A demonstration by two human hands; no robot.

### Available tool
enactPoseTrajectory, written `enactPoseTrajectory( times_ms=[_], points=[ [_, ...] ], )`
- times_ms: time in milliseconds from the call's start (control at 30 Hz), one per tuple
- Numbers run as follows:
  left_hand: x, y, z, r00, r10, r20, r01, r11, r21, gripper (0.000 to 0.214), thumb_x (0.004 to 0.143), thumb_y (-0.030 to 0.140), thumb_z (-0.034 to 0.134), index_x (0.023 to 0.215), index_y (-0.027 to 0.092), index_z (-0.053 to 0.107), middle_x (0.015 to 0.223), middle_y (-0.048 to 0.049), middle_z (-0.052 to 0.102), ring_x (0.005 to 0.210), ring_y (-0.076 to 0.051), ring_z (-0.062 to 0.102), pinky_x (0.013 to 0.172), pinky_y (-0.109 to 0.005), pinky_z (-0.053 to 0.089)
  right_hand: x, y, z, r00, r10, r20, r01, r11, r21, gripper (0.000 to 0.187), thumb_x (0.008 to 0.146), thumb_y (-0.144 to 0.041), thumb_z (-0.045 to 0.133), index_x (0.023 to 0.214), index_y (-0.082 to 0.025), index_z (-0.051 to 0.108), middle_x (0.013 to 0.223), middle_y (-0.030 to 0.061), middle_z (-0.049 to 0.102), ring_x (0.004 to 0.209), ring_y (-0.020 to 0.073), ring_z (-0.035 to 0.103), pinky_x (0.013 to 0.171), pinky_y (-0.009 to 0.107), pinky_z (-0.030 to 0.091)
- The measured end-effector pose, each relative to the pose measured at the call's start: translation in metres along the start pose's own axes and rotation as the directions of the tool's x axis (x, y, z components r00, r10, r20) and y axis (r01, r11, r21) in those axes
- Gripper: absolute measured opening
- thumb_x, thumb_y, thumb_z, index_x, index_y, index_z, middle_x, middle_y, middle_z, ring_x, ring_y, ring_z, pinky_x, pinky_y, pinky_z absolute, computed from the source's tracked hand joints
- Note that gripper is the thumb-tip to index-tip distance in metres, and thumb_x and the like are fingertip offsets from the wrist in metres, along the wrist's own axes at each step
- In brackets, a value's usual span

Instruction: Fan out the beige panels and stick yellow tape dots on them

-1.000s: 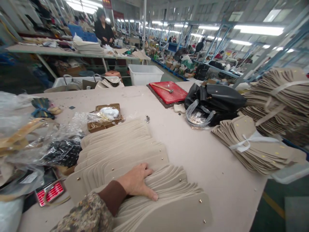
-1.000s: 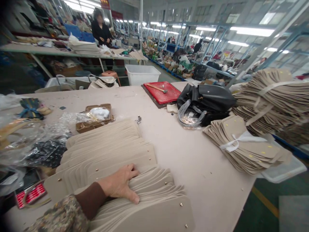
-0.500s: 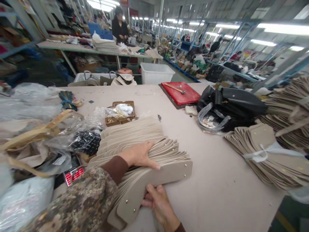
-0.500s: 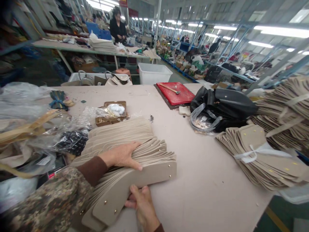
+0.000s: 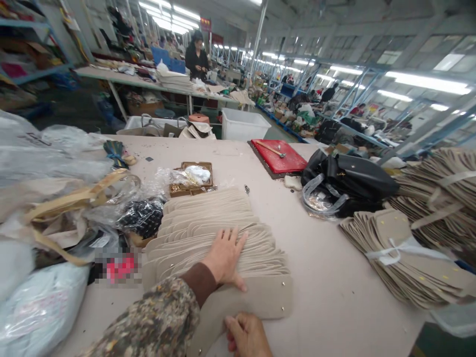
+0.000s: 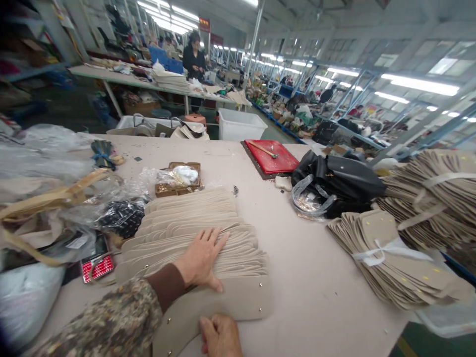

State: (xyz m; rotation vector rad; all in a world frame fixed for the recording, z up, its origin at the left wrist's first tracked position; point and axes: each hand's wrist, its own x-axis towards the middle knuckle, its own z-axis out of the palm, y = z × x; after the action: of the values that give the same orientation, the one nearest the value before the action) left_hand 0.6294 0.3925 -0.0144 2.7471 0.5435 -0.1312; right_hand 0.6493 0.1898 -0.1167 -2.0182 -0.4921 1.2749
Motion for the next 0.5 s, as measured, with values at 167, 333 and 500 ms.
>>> enactPoseTrajectory(
  times_ms=[167, 333, 500],
  points=[
    [-0.023, 0.010, -0.008, 0.998, 0.011, -0.062, -0.014, 0.999, -0.042, 0.124, 0.050, 0.064, 0.080, 0.150, 0.014, 0.025, 0.158, -0.0238, 0.005, 0.144, -0.045, 0.003, 0.116, -0.058, 0.005, -0.002, 0.006, -0.004, 0.998, -0.052, -0.045, 0.051, 0.999, -0.009, 0.055, 0.068, -0.070, 0.060, 0.050, -0.019, 0.051, 0.042, -0.0010, 0.050, 0.037, 0.0092, 0.041, 0.038, 0.019, 0.027],
    [-0.132, 0.040, -0.008, 0.996, 0.005, -0.092, -0.029, 0.967, -0.255, 0.073, 0.078, 0.033, 0.067, 0.144, 0.022, 0.036, 0.160, -0.0131, 0.012, 0.146, -0.031, 0.013, 0.118, -0.050, 0.020, -0.012, -0.004, -0.016, 0.981, -0.194, 0.029, 0.196, 0.965, -0.176, 0.054, 0.075, -0.064, 0.057, 0.048, -0.017, 0.055, 0.044, 0.0017, 0.054, 0.043, 0.0127, 0.048, 0.042, 0.022, 0.032],
    [-0.269, 0.059, 0.042, 0.963, -0.242, -0.118, 0.159, 0.866, -0.474, 0.040, 0.081, 0.036, 0.061, 0.119, 0.023, 0.057, 0.133, -0.0127, 0.055, 0.121, -0.027, 0.052, 0.104, -0.041, 0.044, -0.013, 0.014, -0.033, 0.996, -0.090, 0.015, 0.091, 0.989, -0.115, 0.048, 0.064, -0.069, 0.070, 0.049, -0.024, 0.063, 0.052, 0.0069, 0.061, 0.048, 0.0206, 0.060, 0.046, 0.031, 0.046]
  ],
)
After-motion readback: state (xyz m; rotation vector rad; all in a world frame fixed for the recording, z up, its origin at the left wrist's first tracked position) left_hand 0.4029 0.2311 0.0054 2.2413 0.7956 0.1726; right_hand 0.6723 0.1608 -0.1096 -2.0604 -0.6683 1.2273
